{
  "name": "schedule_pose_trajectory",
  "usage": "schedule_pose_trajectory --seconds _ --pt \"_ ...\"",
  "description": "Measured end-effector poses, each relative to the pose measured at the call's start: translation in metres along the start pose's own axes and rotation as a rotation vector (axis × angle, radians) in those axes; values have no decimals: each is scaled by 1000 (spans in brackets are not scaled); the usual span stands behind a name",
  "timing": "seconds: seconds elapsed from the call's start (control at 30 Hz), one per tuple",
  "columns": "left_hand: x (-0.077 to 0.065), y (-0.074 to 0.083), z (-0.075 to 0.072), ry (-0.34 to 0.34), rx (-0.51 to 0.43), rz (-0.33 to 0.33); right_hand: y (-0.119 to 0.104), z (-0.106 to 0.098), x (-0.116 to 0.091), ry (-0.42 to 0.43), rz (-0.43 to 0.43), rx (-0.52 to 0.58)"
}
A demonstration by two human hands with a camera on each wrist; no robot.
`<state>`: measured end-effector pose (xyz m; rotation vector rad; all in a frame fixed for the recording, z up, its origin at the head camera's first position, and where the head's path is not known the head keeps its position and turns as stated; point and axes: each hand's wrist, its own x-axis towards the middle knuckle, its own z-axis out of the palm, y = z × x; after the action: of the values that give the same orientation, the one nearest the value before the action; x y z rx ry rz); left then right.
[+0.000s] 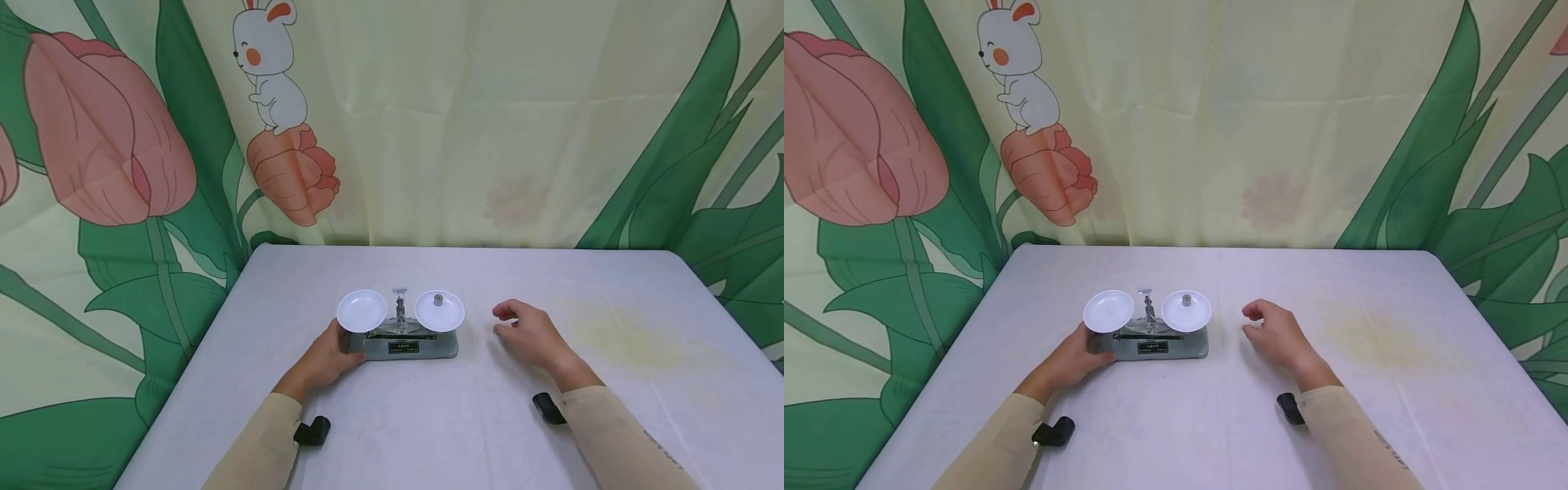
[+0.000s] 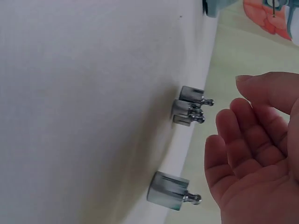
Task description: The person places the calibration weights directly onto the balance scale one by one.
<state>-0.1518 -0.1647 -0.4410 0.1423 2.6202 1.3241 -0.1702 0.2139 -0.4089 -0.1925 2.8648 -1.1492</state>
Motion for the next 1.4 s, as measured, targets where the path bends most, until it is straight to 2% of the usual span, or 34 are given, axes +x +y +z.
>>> schedule_pose_trajectory --seconds 0.2,0.6,0.9,1.4 --pt "0 1 -1 -1 -4 2 4 5 0 -3 15 -28" --pt "1 1 -1 7 6 -4 2 11 2 -1 -23 -118" --pt "1 1 0 6 15 -6 -1 15 5 -48 35 -149" --pt "-1 1 0 11 25 -3 -2 19 9 -97 77 -155"
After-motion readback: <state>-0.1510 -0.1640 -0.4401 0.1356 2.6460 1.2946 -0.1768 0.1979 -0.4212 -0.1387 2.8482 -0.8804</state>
